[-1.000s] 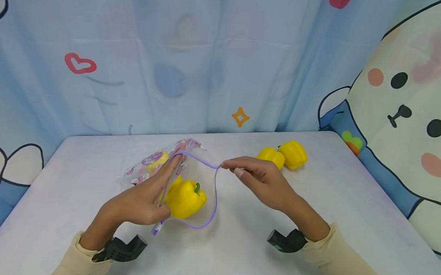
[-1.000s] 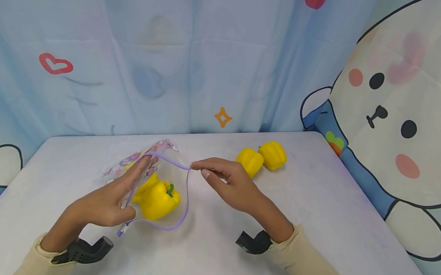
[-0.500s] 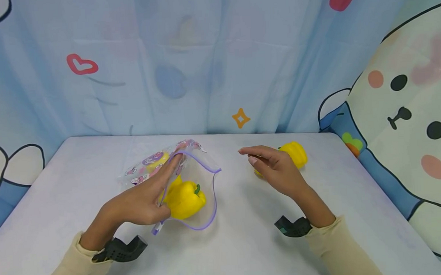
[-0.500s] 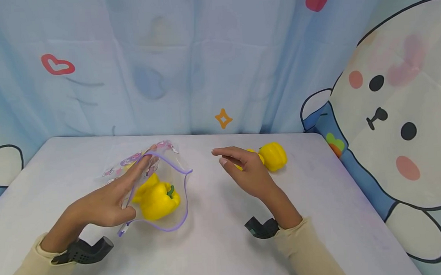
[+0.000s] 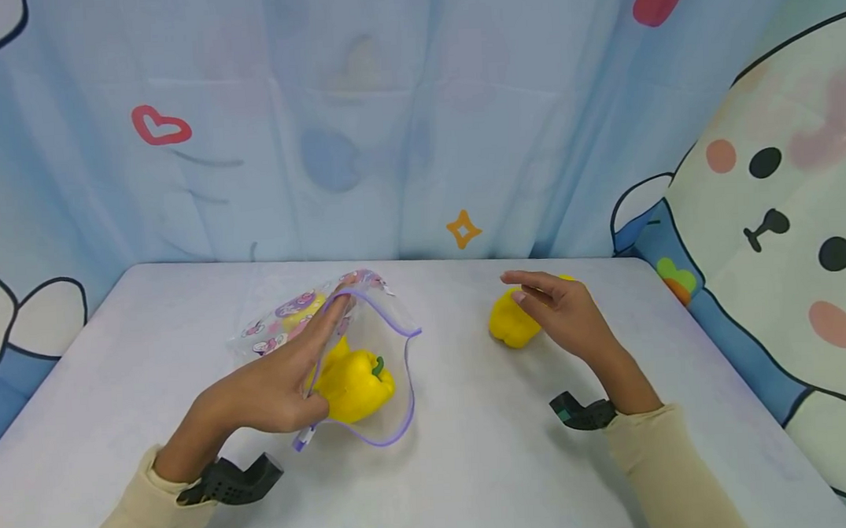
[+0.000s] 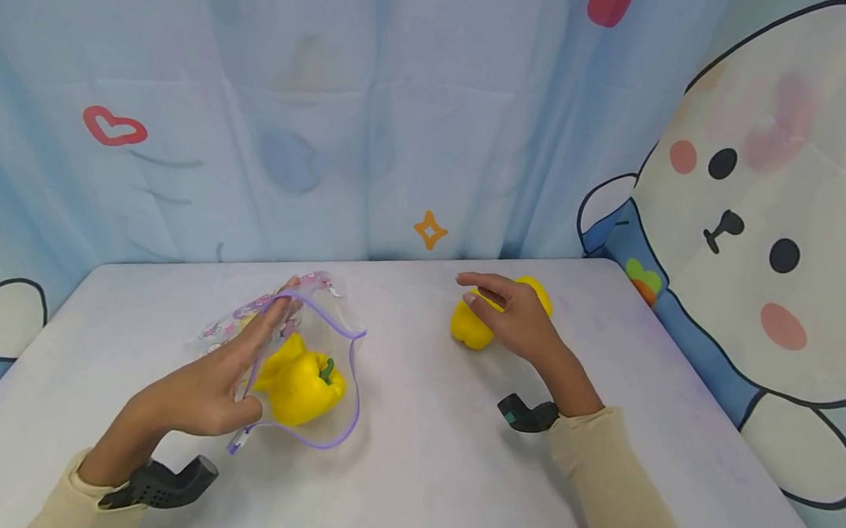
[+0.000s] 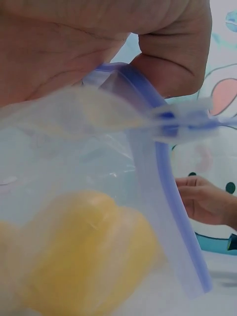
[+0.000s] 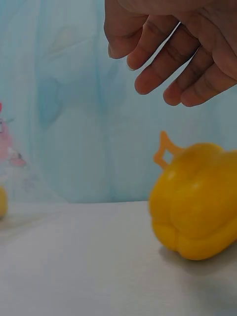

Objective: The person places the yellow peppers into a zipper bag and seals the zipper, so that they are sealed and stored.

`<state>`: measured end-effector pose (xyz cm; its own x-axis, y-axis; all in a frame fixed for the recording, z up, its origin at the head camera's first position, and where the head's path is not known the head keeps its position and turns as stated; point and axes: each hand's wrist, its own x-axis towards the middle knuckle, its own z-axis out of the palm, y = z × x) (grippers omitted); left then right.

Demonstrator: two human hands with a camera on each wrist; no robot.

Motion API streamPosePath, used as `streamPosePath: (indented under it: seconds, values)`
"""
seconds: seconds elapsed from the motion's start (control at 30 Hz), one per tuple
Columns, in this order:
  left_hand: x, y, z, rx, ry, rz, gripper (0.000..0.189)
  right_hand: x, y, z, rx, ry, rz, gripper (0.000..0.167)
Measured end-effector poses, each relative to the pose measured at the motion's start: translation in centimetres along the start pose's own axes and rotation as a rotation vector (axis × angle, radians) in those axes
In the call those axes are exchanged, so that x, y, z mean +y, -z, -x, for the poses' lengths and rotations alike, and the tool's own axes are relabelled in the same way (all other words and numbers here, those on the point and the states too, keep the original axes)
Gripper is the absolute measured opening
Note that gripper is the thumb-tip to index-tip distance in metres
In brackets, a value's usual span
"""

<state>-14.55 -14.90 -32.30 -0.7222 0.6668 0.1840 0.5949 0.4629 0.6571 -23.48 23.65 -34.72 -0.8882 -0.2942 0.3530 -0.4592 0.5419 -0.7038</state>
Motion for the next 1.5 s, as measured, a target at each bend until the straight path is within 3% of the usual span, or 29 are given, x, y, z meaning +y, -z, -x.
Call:
streamPosePath:
  seconds: [0.2, 0.43, 0.6, 0.83, 1.2, 1.5]
  values:
    - [0.1, 0.0, 0.0, 0.021, -0.004, 0.006, 0.113, 1.7, 0.4, -0.2, -0.006, -0.123, 0.03, 0.042]
    - [0.0, 0.1, -0.1, 0.028, 0.0, 0.029, 0.114, 3.4, 0.2, -0.4, -0.033, -0.164, 0.031, 0.048]
    - [-0.2, 0.2, -0.1, 0.03, 0.002, 0.042, 0.114, 3.9, 0.0, -0.4, -0.036, -0.228, 0.088, 0.047]
    - [-0.1, 0.3, -0.1, 0.025, 0.01, 0.046, 0.113, 4.5, -0.2, -0.4, -0.073, -0.209, 0.078, 0.039]
    - [0.1, 0.3, 0.0, 0.026, 0.006, 0.032, 0.112, 5.2, 0.0, -0.4, -0.32, -0.326, 0.059, 0.069]
    - [0.0, 0.2, 0.0, 0.026, 0.009, 0.039, 0.111, 5.2, 0.4, 0.2, -0.454, -0.355, -0.121, 0.07]
